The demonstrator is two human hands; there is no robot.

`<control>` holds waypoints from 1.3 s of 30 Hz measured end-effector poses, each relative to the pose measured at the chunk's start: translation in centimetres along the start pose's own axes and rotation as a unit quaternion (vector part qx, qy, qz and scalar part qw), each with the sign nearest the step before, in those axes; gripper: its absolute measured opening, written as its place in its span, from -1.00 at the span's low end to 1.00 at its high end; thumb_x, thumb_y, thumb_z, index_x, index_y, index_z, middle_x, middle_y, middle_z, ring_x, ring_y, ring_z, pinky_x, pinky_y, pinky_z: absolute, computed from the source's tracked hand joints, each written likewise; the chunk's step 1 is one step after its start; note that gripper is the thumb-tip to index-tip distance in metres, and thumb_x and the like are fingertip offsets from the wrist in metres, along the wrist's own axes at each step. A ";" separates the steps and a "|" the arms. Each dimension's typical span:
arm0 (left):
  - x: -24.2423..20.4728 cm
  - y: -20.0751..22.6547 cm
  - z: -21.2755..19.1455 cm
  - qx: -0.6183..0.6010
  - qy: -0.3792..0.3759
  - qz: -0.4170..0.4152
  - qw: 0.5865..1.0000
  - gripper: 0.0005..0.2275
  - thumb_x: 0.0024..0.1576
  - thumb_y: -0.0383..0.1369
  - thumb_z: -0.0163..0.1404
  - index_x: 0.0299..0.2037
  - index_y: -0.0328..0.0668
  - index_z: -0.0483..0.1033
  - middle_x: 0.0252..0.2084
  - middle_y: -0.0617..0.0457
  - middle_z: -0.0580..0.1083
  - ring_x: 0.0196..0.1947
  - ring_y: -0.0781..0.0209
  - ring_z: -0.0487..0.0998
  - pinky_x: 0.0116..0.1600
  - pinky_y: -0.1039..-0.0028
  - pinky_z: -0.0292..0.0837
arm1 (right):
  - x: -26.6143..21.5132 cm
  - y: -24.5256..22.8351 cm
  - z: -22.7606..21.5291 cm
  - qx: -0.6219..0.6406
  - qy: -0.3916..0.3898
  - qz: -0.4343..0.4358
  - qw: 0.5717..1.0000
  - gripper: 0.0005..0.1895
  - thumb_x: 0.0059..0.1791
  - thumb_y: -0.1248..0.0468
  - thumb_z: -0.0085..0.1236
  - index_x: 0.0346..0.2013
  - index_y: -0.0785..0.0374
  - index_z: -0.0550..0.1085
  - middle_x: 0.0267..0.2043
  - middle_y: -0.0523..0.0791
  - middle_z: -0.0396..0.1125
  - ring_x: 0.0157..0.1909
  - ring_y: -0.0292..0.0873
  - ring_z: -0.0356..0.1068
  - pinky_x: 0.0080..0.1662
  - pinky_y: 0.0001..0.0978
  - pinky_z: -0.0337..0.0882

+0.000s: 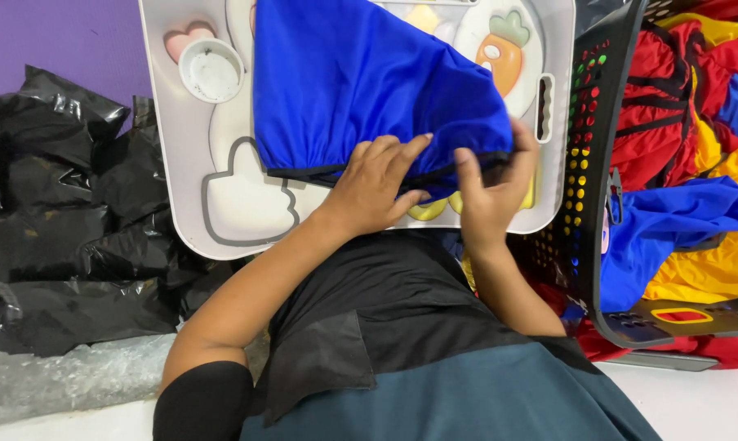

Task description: Folding a blue fabric cover and cleaning it by repeatedly wiping it with a sponge on a tray.

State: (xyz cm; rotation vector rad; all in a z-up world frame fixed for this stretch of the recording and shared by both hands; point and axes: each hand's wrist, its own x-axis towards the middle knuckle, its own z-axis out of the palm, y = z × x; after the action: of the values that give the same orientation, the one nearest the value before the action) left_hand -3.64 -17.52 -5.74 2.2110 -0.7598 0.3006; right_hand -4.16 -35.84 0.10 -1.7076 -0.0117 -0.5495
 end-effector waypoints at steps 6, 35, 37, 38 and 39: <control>0.8 -0.1 -2.5 -0.196 0.097 -0.054 0.974 -0.33 0.02 -0.62 -0.03 0.42 -0.42 0.12 0.32 -0.39 0.28 0.33 -0.42 0.29 0.40 -0.02 0.23 | 0.6 1.1 3.5 -0.209 -0.152 -0.208 0.943 -0.48 -0.03 0.36 0.35 0.17 0.42 0.38 0.09 0.13 0.21 0.11 0.25 0.23 0.16 0.04 0.21; 1.9 -2.4 -2.9 -0.026 0.127 -0.104 0.986 -0.70 0.22 -0.28 0.15 0.10 -0.21 0.50 -0.31 -0.10 0.58 -0.20 -0.08 0.63 0.10 0.22 0.45 | -3.0 4.7 2.9 -0.206 -0.341 -0.135 0.907 -0.13 -0.16 0.38 0.20 0.41 0.51 0.14 0.45 0.20 0.14 0.55 0.21 0.00 0.45 0.26 -0.47; 1.6 -3.0 -1.7 -0.003 0.123 -0.109 0.986 -0.73 0.19 -0.25 0.18 0.04 -0.10 0.54 -0.29 0.00 0.58 -0.19 0.01 0.61 0.07 0.29 0.44 | -2.3 2.6 2.4 -0.165 -0.300 -0.106 0.933 -0.28 -0.05 0.29 0.08 0.39 0.49 0.19 0.43 0.17 0.16 0.55 0.20 0.00 0.48 0.18 -0.33; 1.4 -3.3 -1.1 0.020 0.117 -0.112 0.987 -0.77 0.15 -0.22 0.20 -0.02 0.01 0.59 -0.27 0.11 0.59 -0.18 0.10 0.59 0.04 0.35 0.44 | -2.0 1.6 2.1 -0.123 -0.256 -0.077 0.956 -0.39 0.06 0.21 -0.05 0.36 0.46 0.24 0.42 0.14 0.18 0.54 0.18 0.01 0.51 0.11 -0.19; 1.4 -3.4 -0.8 0.022 0.120 -0.113 0.986 -0.77 0.15 -0.22 0.20 -0.02 0.01 0.59 -0.27 0.11 0.59 -0.18 0.10 0.59 0.04 0.35 0.44 | -2.5 2.6 1.4 -0.122 -0.259 -0.080 0.955 -0.39 0.06 0.21 -0.05 0.36 0.46 0.24 0.42 0.14 0.18 0.54 0.18 0.01 0.51 0.11 -0.19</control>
State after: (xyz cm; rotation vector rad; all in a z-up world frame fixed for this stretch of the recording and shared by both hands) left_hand -0.43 -15.75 -6.56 2.2251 -0.3709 0.4625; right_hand -5.07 -34.39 -3.39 -2.0650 -0.4782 -0.2098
